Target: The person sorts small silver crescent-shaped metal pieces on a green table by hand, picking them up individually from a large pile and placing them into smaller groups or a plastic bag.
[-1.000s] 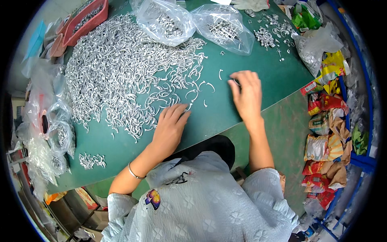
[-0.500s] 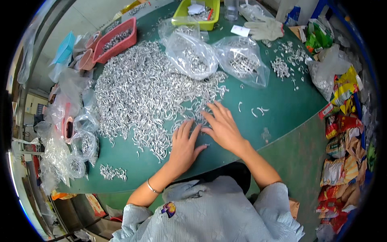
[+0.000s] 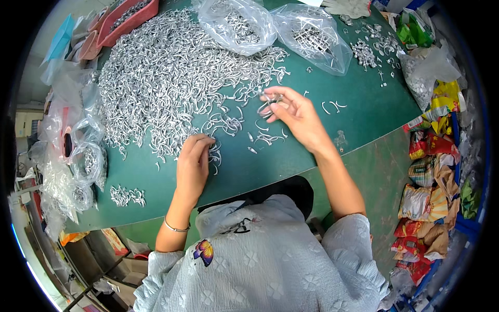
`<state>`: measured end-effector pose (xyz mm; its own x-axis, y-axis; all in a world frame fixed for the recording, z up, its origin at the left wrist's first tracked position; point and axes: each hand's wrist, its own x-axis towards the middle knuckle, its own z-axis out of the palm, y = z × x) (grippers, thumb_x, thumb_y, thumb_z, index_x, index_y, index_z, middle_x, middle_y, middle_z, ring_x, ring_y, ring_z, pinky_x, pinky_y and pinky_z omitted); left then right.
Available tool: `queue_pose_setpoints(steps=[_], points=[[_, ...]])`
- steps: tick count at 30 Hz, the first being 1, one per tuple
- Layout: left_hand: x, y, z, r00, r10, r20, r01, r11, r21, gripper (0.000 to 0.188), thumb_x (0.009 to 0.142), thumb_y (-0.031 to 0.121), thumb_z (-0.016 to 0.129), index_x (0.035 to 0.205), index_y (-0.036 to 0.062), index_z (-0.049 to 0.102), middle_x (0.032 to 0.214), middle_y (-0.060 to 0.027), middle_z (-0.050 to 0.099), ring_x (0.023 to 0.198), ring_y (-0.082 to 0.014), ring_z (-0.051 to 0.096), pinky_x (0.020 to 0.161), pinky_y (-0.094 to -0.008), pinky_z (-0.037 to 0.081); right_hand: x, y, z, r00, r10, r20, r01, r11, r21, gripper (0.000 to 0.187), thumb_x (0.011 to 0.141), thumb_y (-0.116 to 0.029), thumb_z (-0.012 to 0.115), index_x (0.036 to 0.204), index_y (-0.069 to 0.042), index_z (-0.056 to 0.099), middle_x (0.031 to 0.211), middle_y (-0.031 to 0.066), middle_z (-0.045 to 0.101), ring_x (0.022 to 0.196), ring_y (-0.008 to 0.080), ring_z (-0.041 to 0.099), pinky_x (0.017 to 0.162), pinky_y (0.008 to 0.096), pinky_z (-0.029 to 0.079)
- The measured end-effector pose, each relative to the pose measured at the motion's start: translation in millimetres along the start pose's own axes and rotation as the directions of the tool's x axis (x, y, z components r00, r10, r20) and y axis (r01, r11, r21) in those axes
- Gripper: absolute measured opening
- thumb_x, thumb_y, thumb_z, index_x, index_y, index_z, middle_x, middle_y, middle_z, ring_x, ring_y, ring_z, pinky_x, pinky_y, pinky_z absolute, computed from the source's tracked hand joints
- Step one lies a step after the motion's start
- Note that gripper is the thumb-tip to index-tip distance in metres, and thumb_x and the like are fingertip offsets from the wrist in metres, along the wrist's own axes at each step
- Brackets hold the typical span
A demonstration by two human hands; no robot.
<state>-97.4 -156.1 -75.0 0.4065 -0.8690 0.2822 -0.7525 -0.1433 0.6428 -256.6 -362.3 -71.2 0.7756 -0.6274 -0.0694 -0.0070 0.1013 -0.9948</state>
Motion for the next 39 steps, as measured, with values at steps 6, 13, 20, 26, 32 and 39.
queue_pose_setpoints(steps=[6,13,20,26,32,39], points=[[3.5,1.6,-1.4,0.997,-0.062,-0.05,0.058,0.996,-0.064,0.019,0.08,-0.009,0.056,0.098,-0.0029,0.061,0.096,-0.0171,0.059,0.088,-0.0343,0.058,0.078,-0.0379,0.047,-17.5,-12.5,-12.0,0.94,-0.308,-0.146,0.169,0.793,-0.586,0.026,0.085,0.001,0.057,0.111,-0.001,0.06,0.116,0.0122,0.059,0.098,0.0236,0.06,0.081,0.0307,0.049],[2.7,4.4,-0.8,0.989,-0.09,-0.118,0.077,0.991,-0.106,0.02,0.081,-0.009,0.056,0.099,-0.0025,0.061,0.096,-0.0167,0.06,0.088,-0.0328,0.059,0.078,-0.0361,0.047,-29.9,-1.4,-7.0,0.944,-0.323,-0.069,0.167,0.645,-0.746,0.018,0.076,0.0,0.067,0.092,0.001,0.061,0.094,0.0101,0.059,0.085,0.0294,0.055,0.074,0.0367,0.045],[-0.6,23.0,-1.7,0.994,-0.072,-0.087,0.079,0.994,0.075,0.028,0.079,-0.007,0.061,0.105,0.0015,0.062,0.117,-0.0147,0.056,0.109,-0.0319,0.053,0.094,-0.0387,0.041,-11.8,4.7,2.8,0.937,-0.318,0.147,0.258,0.342,-0.904,0.011,0.077,-0.005,0.066,0.085,-0.002,0.059,0.09,0.0088,0.054,0.087,0.0282,0.051,0.077,0.0364,0.04],[0.4,32.8,3.2,0.995,-0.03,0.092,0.029,1.0,0.011,0.035,0.079,-0.003,0.063,0.113,0.0021,0.059,0.124,-0.0148,0.053,0.115,-0.0334,0.05,0.097,-0.0399,0.039,-36.3,-3.4,-37.6,0.912,-0.407,-0.049,0.122,0.383,-0.916,0.011,0.076,-0.004,0.066,0.08,-0.001,0.056,0.087,0.0101,0.053,0.083,0.0294,0.05,0.074,0.0379,0.039],[61.8,45.2,40.5,0.935,0.266,0.236,-0.292,0.953,0.078,0.041,0.081,0.001,0.06,0.122,0.0012,0.053,0.13,-0.0158,0.048,0.121,-0.034,0.045,0.1,-0.0431,0.037,-36.4,-6.6,-66.5,0.823,-0.532,-0.197,-0.105,0.198,-0.975,0.01,0.076,-0.005,0.066,0.081,-0.002,0.058,0.089,0.0096,0.053,0.085,0.028,0.049,0.072,0.038,0.037],[92.5,20.8,76.7,0.838,0.392,0.378,-0.512,0.806,0.298,0.035,0.085,0.007,0.056,0.119,-0.0015,0.054,0.134,-0.0127,0.048,0.127,-0.0321,0.04,0.105,-0.0496,0.032,-28.4,-9.0,-63.3,0.831,-0.538,-0.14,0.103,0.397,-0.912,0.021,0.075,-0.004,0.067,0.095,-0.004,0.059,0.102,0.0101,0.056,0.099,0.0294,0.051,0.081,0.038,0.039]])
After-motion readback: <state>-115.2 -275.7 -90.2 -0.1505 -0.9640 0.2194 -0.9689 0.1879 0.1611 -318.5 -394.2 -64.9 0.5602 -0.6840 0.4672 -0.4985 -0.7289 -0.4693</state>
